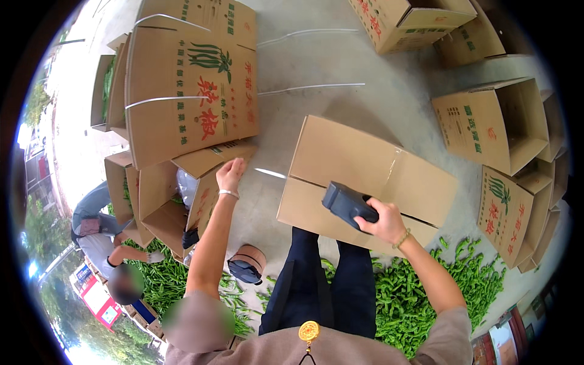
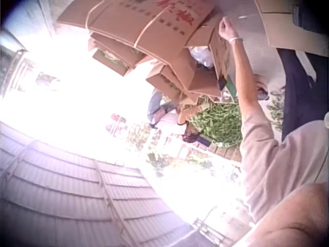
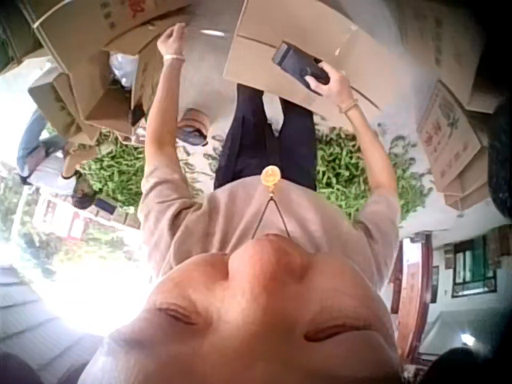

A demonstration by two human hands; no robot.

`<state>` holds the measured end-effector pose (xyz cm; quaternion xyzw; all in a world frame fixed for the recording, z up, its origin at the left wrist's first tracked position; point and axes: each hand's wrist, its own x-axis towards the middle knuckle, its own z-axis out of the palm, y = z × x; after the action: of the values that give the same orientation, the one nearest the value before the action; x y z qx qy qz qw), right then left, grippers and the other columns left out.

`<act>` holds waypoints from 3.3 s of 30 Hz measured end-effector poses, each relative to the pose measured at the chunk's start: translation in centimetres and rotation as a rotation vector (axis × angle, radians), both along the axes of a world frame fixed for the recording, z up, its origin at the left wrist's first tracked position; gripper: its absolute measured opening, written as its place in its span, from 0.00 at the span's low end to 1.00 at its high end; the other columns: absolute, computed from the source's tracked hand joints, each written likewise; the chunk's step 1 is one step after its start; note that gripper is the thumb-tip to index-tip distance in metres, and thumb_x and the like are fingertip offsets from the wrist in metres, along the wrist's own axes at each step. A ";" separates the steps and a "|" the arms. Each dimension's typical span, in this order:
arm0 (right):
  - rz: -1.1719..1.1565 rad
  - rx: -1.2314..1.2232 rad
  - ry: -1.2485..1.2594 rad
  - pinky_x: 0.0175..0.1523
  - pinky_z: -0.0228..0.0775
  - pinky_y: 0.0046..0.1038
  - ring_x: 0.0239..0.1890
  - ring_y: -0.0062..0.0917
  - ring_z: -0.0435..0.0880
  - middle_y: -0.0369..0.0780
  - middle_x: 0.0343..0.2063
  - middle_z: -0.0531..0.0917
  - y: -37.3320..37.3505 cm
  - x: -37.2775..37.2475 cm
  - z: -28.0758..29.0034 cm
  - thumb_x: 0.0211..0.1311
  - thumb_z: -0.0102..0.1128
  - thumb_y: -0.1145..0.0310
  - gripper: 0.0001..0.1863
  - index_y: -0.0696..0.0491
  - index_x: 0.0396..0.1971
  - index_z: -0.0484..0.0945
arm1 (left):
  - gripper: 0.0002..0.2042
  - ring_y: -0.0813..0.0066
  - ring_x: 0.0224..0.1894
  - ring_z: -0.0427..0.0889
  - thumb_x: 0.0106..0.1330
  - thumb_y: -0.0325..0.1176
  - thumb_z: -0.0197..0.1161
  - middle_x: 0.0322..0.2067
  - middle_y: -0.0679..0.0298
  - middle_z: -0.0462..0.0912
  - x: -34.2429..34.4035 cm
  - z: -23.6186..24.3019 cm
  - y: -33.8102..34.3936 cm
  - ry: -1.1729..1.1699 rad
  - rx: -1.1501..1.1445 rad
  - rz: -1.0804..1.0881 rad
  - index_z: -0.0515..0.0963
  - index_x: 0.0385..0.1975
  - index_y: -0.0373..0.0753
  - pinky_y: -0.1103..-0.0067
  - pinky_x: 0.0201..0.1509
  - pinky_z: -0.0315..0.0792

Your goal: The person packs green chili peppers into cardboard boxes and seals them with a handheld tape dispenser. They repeatedly open and close boxes, apply tape to the seams, and move sealed boxes aside.

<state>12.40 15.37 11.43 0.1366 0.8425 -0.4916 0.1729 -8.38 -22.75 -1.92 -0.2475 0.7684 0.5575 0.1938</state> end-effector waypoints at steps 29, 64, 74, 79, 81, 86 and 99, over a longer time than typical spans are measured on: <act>0.002 0.100 -0.100 0.32 0.71 0.40 0.22 0.44 0.79 0.50 0.15 0.77 3.8 3.2 -1.6 0.47 0.59 0.44 0.27 0.58 0.25 0.76 | 0.57 0.42 0.69 0.29 0.42 0.59 0.68 0.66 0.38 0.30 11.1 4.2 16.2 0.499 -0.706 -1.609 0.41 0.67 0.39 0.54 0.69 0.30; -1.394 -0.010 -0.653 0.33 0.73 0.35 0.26 0.36 0.81 0.47 0.27 0.81 13.3 62.2 -8.8 0.53 0.61 0.53 0.23 0.62 0.34 0.75 | 0.44 0.57 0.63 0.60 0.50 0.68 0.56 0.62 0.58 0.61 39.2 -5.9 60.0 -0.327 -1.415 -2.773 0.63 0.61 0.40 0.63 0.65 0.56; -0.877 -0.084 -0.454 0.58 0.62 0.46 0.53 0.49 0.70 0.57 0.50 0.71 21.7 53.1 1.8 0.52 0.64 0.54 0.39 0.67 0.56 0.63 | 0.24 0.65 0.59 0.62 0.61 0.55 0.52 0.50 0.63 0.74 29.0 18.4 53.6 0.253 -1.138 -2.527 0.78 0.48 0.43 0.71 0.64 0.50; -0.728 -0.098 -0.159 0.55 0.62 0.40 0.50 0.50 0.71 0.58 0.47 0.73 26.4 44.4 6.6 0.55 0.59 0.49 0.35 0.61 0.55 0.65 | 0.17 0.66 0.56 0.64 0.65 0.45 0.49 0.44 0.66 0.76 27.9 8.1 49.3 0.393 -1.127 -2.244 0.81 0.40 0.42 0.71 0.62 0.53; -0.768 -0.155 -0.309 0.59 0.59 0.42 0.57 0.44 0.66 0.55 0.53 0.68 26.3 42.1 6.6 0.52 0.63 0.56 0.39 0.64 0.58 0.60 | 0.17 0.65 0.54 0.67 0.64 0.45 0.49 0.45 0.68 0.76 30.1 4.6 47.1 0.463 -1.059 -2.124 0.82 0.37 0.42 0.71 0.62 0.53; -0.615 -0.270 -0.064 0.38 0.72 0.35 0.34 0.38 0.81 0.50 0.33 0.80 25.9 37.7 7.0 0.50 0.66 0.55 0.27 0.65 0.40 0.73 | 0.23 0.66 0.47 0.76 0.64 0.47 0.55 0.49 0.61 0.76 33.7 10.3 48.7 -0.372 -0.284 -1.542 0.74 0.48 0.33 0.72 0.57 0.64; -0.670 -0.289 -0.018 0.32 0.71 0.28 0.25 0.32 0.81 0.45 0.22 0.79 22.5 23.0 5.4 0.45 0.69 0.61 0.19 0.59 0.32 0.76 | 0.17 0.74 0.48 0.75 0.64 0.43 0.57 0.47 0.70 0.77 20.4 8.8 48.4 -1.192 0.619 -0.754 0.73 0.50 0.43 0.74 0.55 0.66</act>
<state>35.43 37.88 16.83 0.3835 0.6712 -0.6338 0.0272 12.02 25.70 6.85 -0.1619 0.3752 0.4157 0.8125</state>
